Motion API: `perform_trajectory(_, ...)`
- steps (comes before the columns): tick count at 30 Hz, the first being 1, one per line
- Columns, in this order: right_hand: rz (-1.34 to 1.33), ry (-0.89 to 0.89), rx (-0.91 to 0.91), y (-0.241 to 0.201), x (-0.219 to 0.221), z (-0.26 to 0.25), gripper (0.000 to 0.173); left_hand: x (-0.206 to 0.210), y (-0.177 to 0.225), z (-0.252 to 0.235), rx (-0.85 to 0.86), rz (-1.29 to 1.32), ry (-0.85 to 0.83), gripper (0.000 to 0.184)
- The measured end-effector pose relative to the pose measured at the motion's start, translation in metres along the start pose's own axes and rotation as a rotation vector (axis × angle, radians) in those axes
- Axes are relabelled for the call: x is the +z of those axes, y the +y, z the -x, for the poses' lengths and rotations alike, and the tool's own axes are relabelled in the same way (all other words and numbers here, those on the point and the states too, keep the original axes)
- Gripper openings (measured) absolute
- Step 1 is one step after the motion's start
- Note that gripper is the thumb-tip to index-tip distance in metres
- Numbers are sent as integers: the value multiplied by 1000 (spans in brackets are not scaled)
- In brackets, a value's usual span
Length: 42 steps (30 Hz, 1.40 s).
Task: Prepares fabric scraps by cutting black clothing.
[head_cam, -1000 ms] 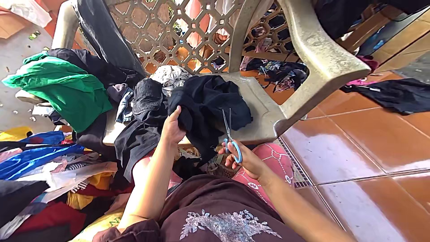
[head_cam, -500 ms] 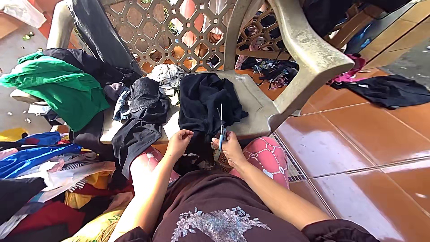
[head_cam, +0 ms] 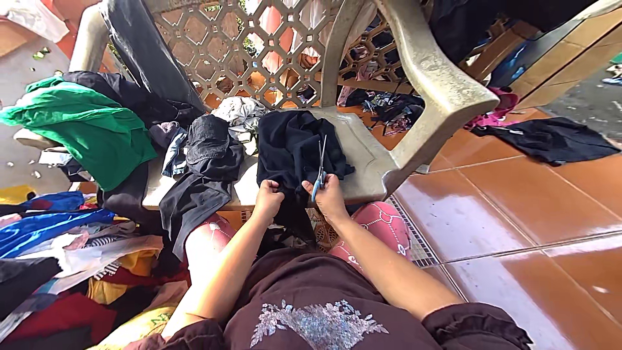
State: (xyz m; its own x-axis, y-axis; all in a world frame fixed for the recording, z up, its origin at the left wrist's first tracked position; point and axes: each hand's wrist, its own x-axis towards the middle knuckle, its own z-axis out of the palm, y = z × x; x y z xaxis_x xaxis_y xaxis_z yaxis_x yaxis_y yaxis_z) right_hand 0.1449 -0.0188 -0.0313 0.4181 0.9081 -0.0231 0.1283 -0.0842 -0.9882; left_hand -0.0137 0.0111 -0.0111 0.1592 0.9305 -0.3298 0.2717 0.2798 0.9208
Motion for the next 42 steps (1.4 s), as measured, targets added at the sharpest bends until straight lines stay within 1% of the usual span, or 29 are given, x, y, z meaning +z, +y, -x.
perform_trajectory(2,76,-28,55,-15,2,-13,72,7,1,13,-215,458,63,36)
perform_trajectory(3,122,-68,89,-21,5,-19,76,10,5,19,-339,645,102,26)
perform_trajectory(4,169,-106,115,-25,8,-24,76,11,7,24,-441,775,97,15)
perform_trajectory(5,212,-138,132,-28,13,-28,72,10,8,29,-493,839,39,15)
perform_trajectory(6,245,-161,143,-29,17,-31,66,7,6,32,-507,870,-54,28)
perform_trajectory(7,263,-173,145,-31,21,-33,60,4,4,34,-497,869,-154,40)
perform_trajectory(8,260,-163,136,-34,24,-33,56,0,1,34,-467,849,-242,43)
perform_trajectory(10,168,-47,92,-40,26,-32,50,-7,-3,36,-409,761,-278,32)
perform_trajectory(11,87,46,72,-43,25,-31,49,-10,-3,37,-374,700,-247,30)
perform_trajectory(13,-91,206,78,-46,22,-30,47,-14,2,37,-244,585,-121,29)
perform_trajectory(15,-188,275,127,-35,17,-24,43,-16,9,31,-133,603,19,20)
perform_trajectory(16,-187,281,141,-25,14,-19,43,-17,12,28,-112,640,57,20)
perform_trajectory(17,-169,287,132,-17,10,-13,46,-17,14,25,-102,663,82,23)
perform_trajectory(19,-91,309,4,-12,2,0,54,-15,12,24,-88,636,71,36)
perform_trajectory(21,54,338,-226,-22,-9,4,65,-11,4,27,-82,610,12,58)
perform_trajectory(22,135,317,-334,-32,-14,3,69,-9,0,29,-80,607,-25,66)
perform_trajectory(23,224,258,-402,-45,-17,1,71,-6,-4,31,-71,600,-56,70)
perform_trajectory(24,322,159,-423,-62,-16,0,73,-3,-8,33,-54,584,-85,73)
perform_trajectory(25,422,31,-397,-80,-10,-2,74,0,-10,36,-31,550,-114,74)
perform_trajectory(27,626,-237,-299,-105,17,-6,73,6,-10,44,1,459,-174,73)
perform_trajectory(29,861,-464,-231,-105,58,-14,73,14,-10,54,-1,397,-198,67)
perform_trajectory(31,1052,-650,-182,-88,93,-19,80,18,-11,62,-38,384,-184,58)
perform_trajectory(32,1117,-715,-168,-79,105,-20,80,18,-13,64,-67,392,-167,56)
perform_trajectory(34,1160,-766,-164,-74,115,-22,64,14,-18,64,-148,433,-89,49)
perform_trajectory(36,1060,-718,-177,-80,113,-31,48,7,-20,61,-266,510,10,37)
perform_trajectory(37,958,-643,-196,-85,108,-39,43,4,-22,58,-321,552,39,31)
perform_trajectory(39,703,-369,-230,-102,87,-60,37,-3,-19,53,-377,612,39,27)
perform_trajectory(40,574,-196,-246,-113,70,-71,38,-5,-16,51,-370,631,23,27)
perform_trajectory(42,245,126,-262,-126,30,-95,44,-6,-8,48,-294,645,-4,30)
